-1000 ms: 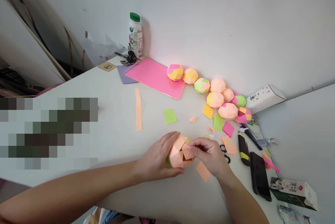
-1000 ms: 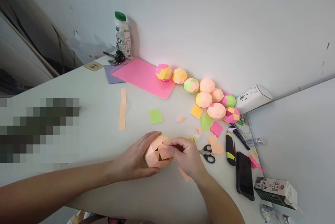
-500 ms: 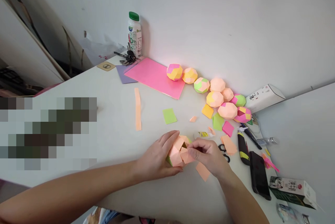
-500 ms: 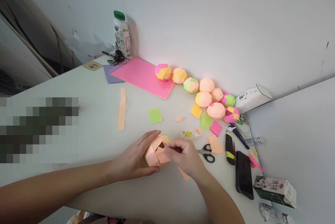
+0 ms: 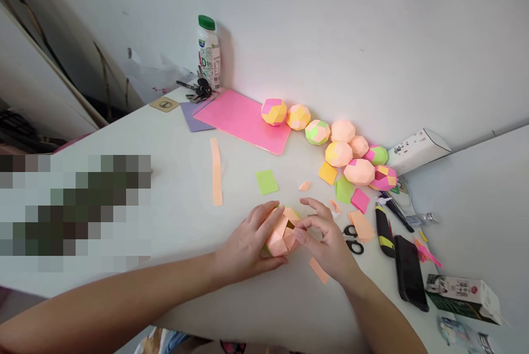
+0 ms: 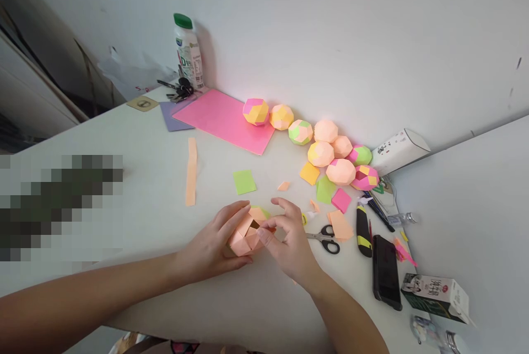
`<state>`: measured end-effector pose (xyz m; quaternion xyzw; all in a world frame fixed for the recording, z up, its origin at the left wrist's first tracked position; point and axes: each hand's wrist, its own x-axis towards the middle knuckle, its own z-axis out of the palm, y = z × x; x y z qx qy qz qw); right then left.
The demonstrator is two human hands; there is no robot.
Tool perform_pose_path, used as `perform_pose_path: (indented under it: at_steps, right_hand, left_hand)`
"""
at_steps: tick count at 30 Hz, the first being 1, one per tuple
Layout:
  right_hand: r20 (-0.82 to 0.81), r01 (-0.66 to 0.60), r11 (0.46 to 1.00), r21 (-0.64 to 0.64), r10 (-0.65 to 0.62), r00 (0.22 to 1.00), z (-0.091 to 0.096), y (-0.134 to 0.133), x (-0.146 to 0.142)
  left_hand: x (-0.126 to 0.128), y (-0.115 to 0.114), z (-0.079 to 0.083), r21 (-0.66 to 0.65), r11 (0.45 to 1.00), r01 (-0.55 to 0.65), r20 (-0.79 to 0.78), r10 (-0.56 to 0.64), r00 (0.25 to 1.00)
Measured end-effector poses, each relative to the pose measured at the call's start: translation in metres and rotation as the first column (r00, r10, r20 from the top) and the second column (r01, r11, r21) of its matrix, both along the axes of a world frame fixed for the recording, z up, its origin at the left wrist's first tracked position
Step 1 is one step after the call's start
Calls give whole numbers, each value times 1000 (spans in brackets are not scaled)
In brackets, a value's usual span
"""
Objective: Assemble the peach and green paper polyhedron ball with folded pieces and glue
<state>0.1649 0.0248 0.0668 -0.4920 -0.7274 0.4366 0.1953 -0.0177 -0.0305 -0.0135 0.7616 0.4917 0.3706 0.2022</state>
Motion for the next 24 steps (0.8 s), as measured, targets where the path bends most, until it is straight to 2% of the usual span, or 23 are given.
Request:
perform_pose_path:
  at_steps: [9, 17, 24]
  right_hand:
    - [-93, -45, 974, -220, 25, 995, -6, 5, 1]
    - [-120, 5, 967, -254, -37, 992, -9, 4, -3]
    - [-110, -15, 961, -275, -16, 994, -11, 5, -3]
  left_hand:
    - [0, 0, -7, 13, 1000, 6, 32, -7, 999]
    - [0, 1, -7, -5, 1000, 4, 18, -4, 1000]
    - [1, 0, -7, -8, 1000, -1, 4, 1, 1000]
